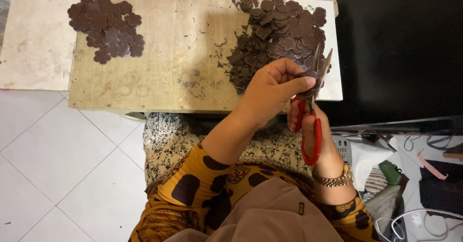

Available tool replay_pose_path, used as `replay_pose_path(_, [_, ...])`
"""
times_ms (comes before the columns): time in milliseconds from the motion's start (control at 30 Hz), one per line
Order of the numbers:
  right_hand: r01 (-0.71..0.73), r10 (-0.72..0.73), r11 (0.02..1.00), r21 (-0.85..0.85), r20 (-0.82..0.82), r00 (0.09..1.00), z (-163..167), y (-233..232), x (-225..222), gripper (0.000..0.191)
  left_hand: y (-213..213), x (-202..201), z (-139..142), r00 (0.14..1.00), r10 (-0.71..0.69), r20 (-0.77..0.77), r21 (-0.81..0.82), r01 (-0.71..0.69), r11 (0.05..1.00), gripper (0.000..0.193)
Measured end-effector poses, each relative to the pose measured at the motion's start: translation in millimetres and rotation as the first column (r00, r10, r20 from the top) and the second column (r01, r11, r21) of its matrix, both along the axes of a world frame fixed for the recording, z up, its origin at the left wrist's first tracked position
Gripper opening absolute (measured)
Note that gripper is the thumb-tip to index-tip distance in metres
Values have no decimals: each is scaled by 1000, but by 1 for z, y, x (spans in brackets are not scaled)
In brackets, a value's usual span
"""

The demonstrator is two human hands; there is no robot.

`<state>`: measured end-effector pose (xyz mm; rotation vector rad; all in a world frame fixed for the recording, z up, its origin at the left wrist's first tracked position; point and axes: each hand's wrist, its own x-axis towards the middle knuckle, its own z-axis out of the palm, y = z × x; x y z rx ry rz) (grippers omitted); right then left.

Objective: The person uses red-handled scissors to cut dark brown material into flower-like shapes. They hold the material with one hand and cut with the other, placing finished pieces on a wooden board.

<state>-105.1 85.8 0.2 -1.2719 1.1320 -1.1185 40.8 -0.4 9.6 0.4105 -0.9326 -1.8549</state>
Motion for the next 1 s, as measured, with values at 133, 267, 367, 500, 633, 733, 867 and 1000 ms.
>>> replay_pose_path(133, [-51,50,998,-20,-60,997,9,2,1,84,1,4,2,1000,-10,19,5,10,1000,17])
replay_pose_path(267, [-118,118,993,-9,-37,992,18,6,3,91,3,7,6,999,12,49,18,-13,1000,17])
replay_pose_path(367, [-138,134,990,-22,-109,985,23,8,2,98,4,7,7,997,14,76,33,-16,999,17])
replay_pose_path(500, [-126,123,992,-12,-123,985,25,8,2,105,4,6,6,998,-16,57,46,13,999,17])
replay_pose_path(633, [-112,112,994,1,-34,993,24,11,4,108,2,8,4,994,-105,-30,59,107,993,17])
replay_pose_path(733, [-131,130,991,-12,-38,991,22,11,2,106,2,10,3,990,-139,-37,87,141,986,17])
replay_pose_path(867, [-141,133,989,-53,-128,983,18,4,-3,102,1,12,4,993,-118,21,123,115,986,18])
replay_pose_path(1000, [-149,136,986,-79,-143,980,16,3,-4,100,1,11,4,994,-106,8,111,105,988,18])
